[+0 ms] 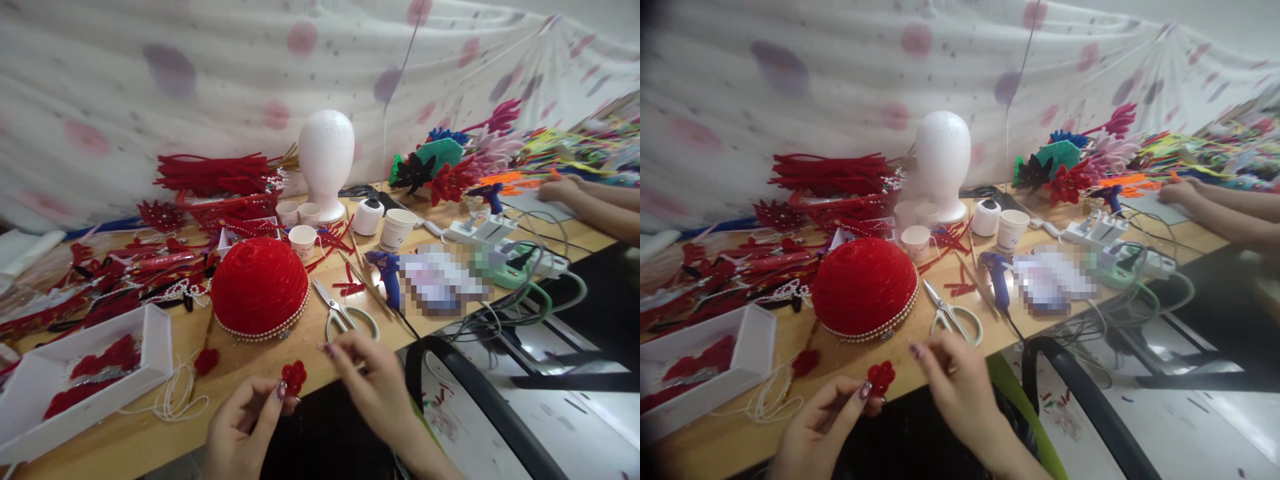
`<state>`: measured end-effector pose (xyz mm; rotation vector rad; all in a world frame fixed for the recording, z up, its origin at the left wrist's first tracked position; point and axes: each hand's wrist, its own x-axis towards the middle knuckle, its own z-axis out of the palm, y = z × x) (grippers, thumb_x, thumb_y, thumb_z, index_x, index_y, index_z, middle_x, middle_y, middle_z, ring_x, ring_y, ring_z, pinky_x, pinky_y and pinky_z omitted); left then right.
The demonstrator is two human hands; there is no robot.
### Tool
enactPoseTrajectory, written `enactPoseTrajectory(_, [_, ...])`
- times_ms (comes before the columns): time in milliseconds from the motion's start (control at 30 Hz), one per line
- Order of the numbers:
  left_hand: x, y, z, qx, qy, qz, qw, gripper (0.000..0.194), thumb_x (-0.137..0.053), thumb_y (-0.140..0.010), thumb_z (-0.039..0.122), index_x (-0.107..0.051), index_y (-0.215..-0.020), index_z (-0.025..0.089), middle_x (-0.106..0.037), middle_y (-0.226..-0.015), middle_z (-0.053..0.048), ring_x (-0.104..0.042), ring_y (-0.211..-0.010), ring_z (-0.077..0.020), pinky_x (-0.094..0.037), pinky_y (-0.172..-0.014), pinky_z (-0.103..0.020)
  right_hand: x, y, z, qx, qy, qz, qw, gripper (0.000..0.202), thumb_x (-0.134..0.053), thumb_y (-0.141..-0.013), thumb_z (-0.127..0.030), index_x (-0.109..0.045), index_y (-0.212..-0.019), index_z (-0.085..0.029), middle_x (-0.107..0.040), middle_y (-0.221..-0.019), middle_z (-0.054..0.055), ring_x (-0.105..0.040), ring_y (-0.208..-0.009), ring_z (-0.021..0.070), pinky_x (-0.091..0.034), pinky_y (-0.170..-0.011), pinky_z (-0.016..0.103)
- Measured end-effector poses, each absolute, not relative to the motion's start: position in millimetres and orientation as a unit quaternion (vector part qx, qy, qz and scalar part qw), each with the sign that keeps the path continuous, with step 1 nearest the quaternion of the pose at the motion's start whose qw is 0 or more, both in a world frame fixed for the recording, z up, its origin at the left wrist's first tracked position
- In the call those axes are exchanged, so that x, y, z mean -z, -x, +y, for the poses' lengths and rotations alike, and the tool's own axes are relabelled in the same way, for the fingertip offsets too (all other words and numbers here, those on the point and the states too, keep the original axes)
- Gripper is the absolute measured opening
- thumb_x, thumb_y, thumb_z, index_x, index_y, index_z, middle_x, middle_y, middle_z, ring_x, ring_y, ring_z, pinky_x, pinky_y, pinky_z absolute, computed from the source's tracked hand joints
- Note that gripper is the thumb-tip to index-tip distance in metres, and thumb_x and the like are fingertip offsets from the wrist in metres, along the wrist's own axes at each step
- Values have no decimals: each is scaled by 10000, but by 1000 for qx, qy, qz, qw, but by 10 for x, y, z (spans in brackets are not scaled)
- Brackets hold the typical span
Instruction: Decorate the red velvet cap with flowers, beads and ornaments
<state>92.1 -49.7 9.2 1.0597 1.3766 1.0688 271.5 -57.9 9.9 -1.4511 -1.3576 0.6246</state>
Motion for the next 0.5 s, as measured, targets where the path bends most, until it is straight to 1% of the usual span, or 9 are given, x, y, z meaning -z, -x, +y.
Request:
enactPoseTrajectory(67, [-70, -896, -440, -461, -418, 574, 533, 382, -790, -643, 550, -675, -663, 187, -692, -591, -16, -637, -573, -146, -541, -604, -206, -68, -2944, -490, -101, 691, -472, 538, 330, -610, -880, -470, -491, -712, -212, -434, -605, -45, -407, -533, 126, -345, -539, 267])
enactPoseTrajectory(100, [-53, -879, -411, -469, -413, 566, 539, 395, -794, -637, 556, -664, -660, 183, -685, -589, -13, -629, -567, -139, -538, -595, -201, -51, -3072, -434, -21, 730, -414, 544, 362, -663, -821, -518, -471, -752, -219, -420, -636, -49, -399, -546, 133, -350, -548, 276])
enactPoseTrajectory(133, [-31, -862, -386, -474, -411, 556, 545, 406, -798, -632, 558, -655, -657, 179, -678, -586, -11, -621, -562, -132, -532, -586, -195, -37, -3198, -371, 36, 755, -384, 531, 402, -686, -775, -559, -483, -828, -215, -467, -718, -22, -445, -612, 157, -383, -596, 297])
enactPoseTrajectory(200, [17, -838, -354, -484, -412, 537, 554, 410, -795, -646, 552, -636, -658, 174, -652, -566, -1, -603, -555, -116, -518, -580, -182, -22, -3408, -236, 109, 774, -395, 483, 591, -670, -717, -654, -513, -1008, -164, -546, -953, 101, -523, -864, 266, -429, -775, 404])
enactPoseTrajectory(233, [40, -834, -351, -487, -410, 531, 560, 408, -783, -666, 551, -626, -665, 174, -621, -528, 12, -580, -526, -105, -502, -558, -174, -23, -3484, -167, 120, 783, -414, 448, 649, -642, -720, -680, -526, -1062, -141, -560, -1012, 144, -514, -969, 317, -408, -854, 461])
enactPoseTrajectory(300, [71, -846, -367, -484, -397, 523, 578, 408, -749, -705, 559, -608, -692, 177, -519, -428, 50, -485, -421, -78, -427, -459, -157, -41, -3577, -35, 109, 794, -458, 383, 629, -581, -774, -669, -571, -1098, -130, -608, -1002, 160, -513, -1021, 355, -367, -908, 512])
enactPoseTrajectory(367, [68, -874, -395, -479, -381, 528, 589, 412, -719, -732, 567, -598, -721, 174, -427, -380, 82, -369, -353, -49, -304, -379, -136, -72, -3631, 80, 87, 802, -484, 339, 513, -541, -832, -607, -635, -1046, -151, -657, -910, 136, -560, -940, 337, -382, -865, 479])
enactPoseTrajectory(400, [53, -892, -407, -478, -376, 532, 589, 413, -713, -738, 566, -594, -727, 170, -402, -380, 91, -328, -344, -36, -256, -368, -127, -89, -3657, 126, 78, 806, -488, 326, 464, -527, -850, -578, -664, -993, -158, -672, -866, 132, -581, -884, 323, -396, -824, 447])
enactPoseTrajectory(500, [-33, -940, -405, -486, -372, 542, 577, 391, -698, -765, 535, -579, -726, 164, -361, -397, 106, -288, -352, -15, -222, -383, -110, -138, -3764, 208, 60, 817, -480, 312, 440, -502, -862, -544, -691, -782, -155, -675, -723, 146, -602, -726, 300, -406, -684, 384])
